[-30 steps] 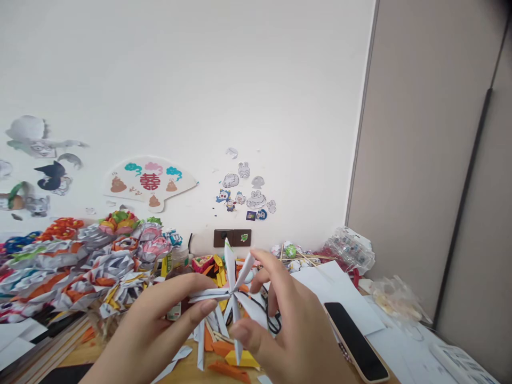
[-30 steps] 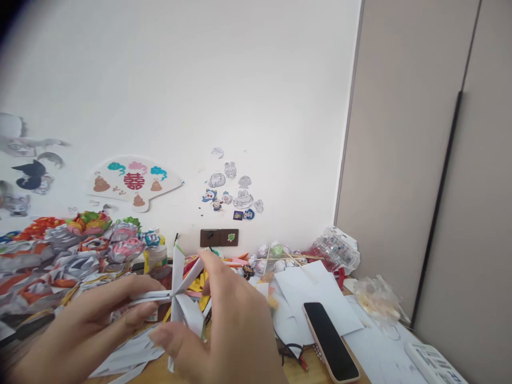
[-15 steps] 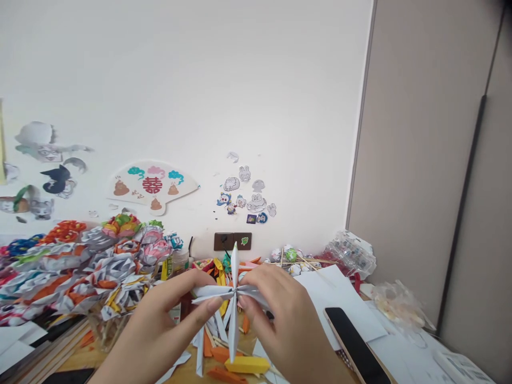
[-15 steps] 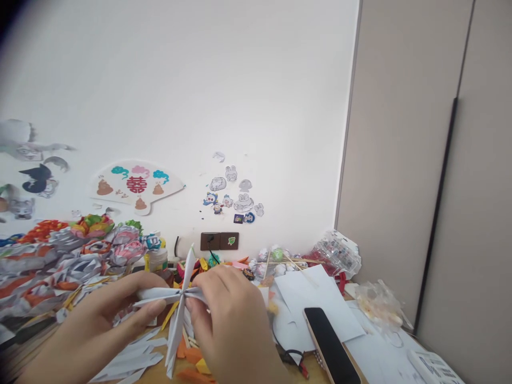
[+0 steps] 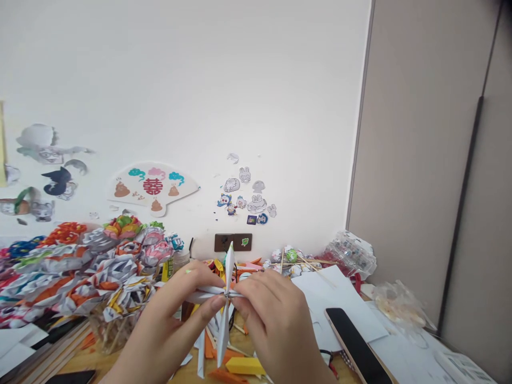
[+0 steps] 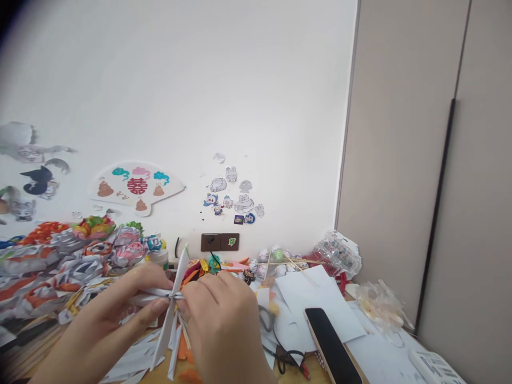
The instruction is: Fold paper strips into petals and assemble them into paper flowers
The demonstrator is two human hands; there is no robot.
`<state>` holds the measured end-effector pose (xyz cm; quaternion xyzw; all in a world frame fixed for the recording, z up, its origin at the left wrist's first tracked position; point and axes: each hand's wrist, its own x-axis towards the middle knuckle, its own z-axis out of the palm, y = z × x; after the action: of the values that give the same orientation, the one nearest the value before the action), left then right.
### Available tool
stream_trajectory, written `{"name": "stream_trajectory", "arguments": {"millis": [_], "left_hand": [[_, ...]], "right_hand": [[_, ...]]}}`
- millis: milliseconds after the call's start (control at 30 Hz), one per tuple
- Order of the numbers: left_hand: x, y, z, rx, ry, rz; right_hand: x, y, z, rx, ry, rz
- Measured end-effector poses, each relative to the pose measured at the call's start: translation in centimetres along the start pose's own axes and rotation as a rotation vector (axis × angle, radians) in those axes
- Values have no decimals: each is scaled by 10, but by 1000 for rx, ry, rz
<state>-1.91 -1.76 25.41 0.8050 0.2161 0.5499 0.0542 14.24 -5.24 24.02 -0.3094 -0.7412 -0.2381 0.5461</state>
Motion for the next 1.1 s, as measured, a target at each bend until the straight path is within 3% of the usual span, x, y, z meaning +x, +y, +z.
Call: {"name": "stream_trajectory", "arguments": {"millis": [133, 267, 433, 667, 967, 1033, 1100], "left_hand": [[-3, -4, 6, 50, 37, 57], [-10, -10, 7, 271, 47, 105], [-9, -9, 2, 510, 78, 284], [-4, -10, 7, 576, 66, 411], [-9, -3, 10, 562, 101, 421], [-10, -5, 11, 555, 175, 374], [-13, -8, 11, 539, 257, 231]], "right_hand": [[-1, 0, 3, -27, 60, -10], [-3, 1, 5, -19, 43, 22], [-5, 1, 4, 43, 32, 108], [-3, 0, 5, -1, -20, 99], [-2, -1, 1, 2, 65, 2], [-3, -3, 2, 16, 91, 27], [-2, -5, 2, 34, 112, 58]]}}
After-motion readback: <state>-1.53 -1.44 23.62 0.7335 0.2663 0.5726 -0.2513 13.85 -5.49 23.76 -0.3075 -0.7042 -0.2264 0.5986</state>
